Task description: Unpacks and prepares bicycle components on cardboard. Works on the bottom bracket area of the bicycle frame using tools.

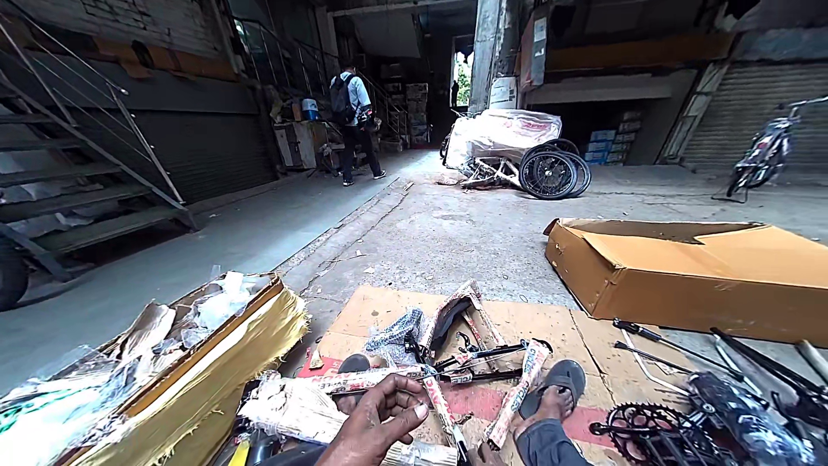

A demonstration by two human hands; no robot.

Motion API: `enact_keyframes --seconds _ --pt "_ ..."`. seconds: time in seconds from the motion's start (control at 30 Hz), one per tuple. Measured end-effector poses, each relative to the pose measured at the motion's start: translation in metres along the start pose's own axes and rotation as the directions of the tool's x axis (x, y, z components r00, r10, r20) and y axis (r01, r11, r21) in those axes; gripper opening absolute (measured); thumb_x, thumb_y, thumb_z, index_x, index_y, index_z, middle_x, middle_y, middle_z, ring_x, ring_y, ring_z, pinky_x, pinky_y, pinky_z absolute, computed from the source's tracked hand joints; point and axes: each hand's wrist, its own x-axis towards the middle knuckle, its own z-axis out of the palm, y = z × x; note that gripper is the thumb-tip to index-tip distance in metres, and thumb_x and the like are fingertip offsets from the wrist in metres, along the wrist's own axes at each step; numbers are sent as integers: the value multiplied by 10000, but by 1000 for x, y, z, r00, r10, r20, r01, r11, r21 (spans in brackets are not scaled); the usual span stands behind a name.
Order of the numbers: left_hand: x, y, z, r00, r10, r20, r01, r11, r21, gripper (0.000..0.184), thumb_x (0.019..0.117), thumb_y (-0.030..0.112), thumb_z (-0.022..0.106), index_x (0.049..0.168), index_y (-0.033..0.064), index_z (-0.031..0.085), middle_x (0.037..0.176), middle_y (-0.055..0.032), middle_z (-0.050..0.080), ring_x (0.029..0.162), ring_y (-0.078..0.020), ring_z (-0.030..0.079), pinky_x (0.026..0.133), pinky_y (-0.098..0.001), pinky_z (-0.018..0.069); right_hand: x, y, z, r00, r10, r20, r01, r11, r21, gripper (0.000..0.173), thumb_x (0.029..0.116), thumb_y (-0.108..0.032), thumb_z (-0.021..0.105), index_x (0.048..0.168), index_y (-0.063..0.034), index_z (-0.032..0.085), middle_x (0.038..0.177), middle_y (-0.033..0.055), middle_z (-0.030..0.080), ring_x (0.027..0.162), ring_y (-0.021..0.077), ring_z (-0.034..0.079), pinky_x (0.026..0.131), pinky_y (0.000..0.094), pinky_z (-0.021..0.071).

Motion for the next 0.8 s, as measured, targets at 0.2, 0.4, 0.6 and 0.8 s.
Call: enact_keyframes --seconds 0.2,0.4,0.6,0.8 --pt "-3 7 -1 1000 11 -11 -12 1000 -16 413 918 248 744 1256 58 600 1069 -129 682 966 -275 683 809 -417 600 0 4 6 989 -145 -10 140 973 -186 392 999 -211 531 1304 21 616 1215 276 649 1158 439 629 974 573 500" --pt "-11 15 -3 999 33 -30 -34 999 -40 420 924 258 744 1266 59 603 1066 -127 681 969 -269 685 826 -402 598 11 4 -4 985 -109 132 134 971 -197 479 1063 -359 417 1335 1 575 1128 236 696 1118 403 663 1002 547 492" --pt "-15 24 -8 997 50 -56 -54 996 -76 396 930 227 749 1264 59 618 1067 -129 676 966 -262 683 839 -403 601 8 -13 -10 980 164 116 -141 973 -185 586 1039 -511 414 1352 -37 556 1069 214 729 1069 388 707 917 551 551" --pt "-19 31 -12 995 75 -68 -79 995 -62 371 930 238 750 1243 77 631 1053 -112 682 944 -237 682 838 -374 593 18 -9 -3 982 -132 137 175 911 -372 434 1074 -277 377 1400 -61 565 1126 229 700 1102 414 663 986 565 486"
